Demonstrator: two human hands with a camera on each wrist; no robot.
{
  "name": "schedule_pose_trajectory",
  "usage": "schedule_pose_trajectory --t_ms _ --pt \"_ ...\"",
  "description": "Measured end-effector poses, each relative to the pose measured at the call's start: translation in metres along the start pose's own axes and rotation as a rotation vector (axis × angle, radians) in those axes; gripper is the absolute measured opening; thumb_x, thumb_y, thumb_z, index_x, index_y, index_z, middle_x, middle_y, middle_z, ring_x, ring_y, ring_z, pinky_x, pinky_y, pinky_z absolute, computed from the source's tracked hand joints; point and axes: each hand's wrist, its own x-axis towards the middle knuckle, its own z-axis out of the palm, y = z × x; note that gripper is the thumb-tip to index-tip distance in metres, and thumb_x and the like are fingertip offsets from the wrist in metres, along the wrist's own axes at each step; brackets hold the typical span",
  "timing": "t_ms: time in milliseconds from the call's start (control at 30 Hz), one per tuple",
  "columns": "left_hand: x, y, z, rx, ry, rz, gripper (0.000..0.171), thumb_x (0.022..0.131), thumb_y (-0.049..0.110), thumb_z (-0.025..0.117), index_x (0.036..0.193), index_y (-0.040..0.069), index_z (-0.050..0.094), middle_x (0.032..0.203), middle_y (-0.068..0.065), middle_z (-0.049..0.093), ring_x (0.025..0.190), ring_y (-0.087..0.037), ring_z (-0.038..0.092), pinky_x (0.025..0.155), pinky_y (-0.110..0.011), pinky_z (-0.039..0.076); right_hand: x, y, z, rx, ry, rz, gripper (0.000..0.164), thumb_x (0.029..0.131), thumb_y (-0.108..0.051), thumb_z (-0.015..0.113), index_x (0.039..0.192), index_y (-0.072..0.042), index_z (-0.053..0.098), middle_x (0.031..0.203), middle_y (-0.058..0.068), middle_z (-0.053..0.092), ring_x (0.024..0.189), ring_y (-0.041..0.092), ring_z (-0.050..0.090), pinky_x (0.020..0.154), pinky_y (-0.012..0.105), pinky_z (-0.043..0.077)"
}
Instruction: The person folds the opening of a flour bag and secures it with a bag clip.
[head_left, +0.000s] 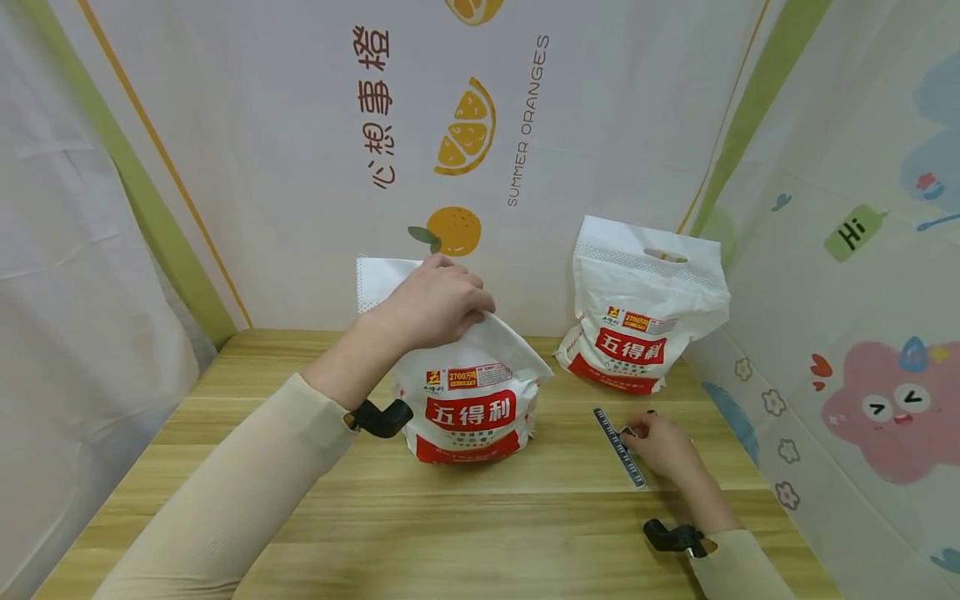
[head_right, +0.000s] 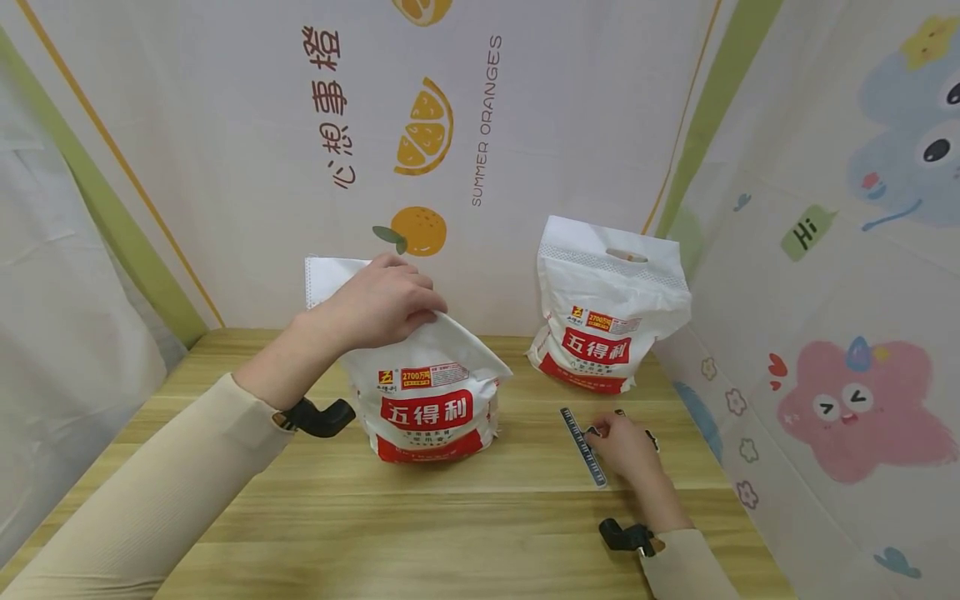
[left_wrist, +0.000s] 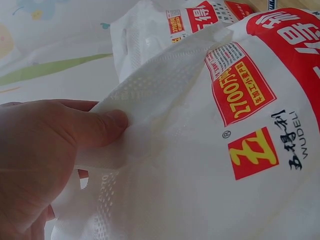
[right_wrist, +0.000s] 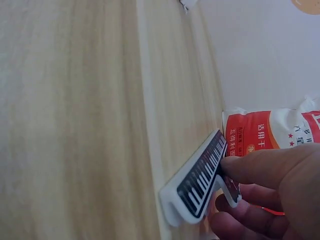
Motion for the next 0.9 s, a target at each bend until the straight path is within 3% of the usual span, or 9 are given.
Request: schedule_pose_trajectory --t_ms 433,700,900 --pt "-0.0017 0.0001 -0.0001 -0.009 0.003 -0.008 0.015 0.103 0.016 0.077 0.113 0.019 0.087 0.102 -0.001 0.082 0.103 -0.023 0.076 0.11 -0.053 0.05 -0.0005 0.0027 -0.0019 0.042 -0.025 0.022 0.034 0.097 -0.027 0.078 0.114 0.003 0.071 0.101 0.014 0.073 0.089 0.024 0.064 0.073 0.034 0.051" --pt "-0.0012 -0.0006 0.0011 -0.002 0.013 0.003 0.014 0.102 0.017 0.077 0.111 0.019 0.087 0.101 -0.001 0.083 0.102 -0.023 0.076 0.11 -0.053 0.05 -0.0018 0.0035 -0.0026 0.061 -0.057 0.036 0.031 0.098 -0.03 0.077 0.109 -0.002 0.068 0.1 0.012 0.068 0.09 0.026 0.06 0.074 0.034 0.048" --pt "-0.0011 -0.0001 0.0007 -0.001 0.012 0.002 0.014 0.102 0.017 0.077 0.112 0.019 0.087 0.101 0.0 0.083 0.103 -0.023 0.076 0.11 -0.053 0.051 -0.0034 0.0067 -0.0007 0.135 -0.063 0.027 0.028 0.099 -0.026 0.075 0.109 -0.001 0.067 0.092 0.009 0.068 0.078 0.02 0.063 0.068 0.032 0.05"
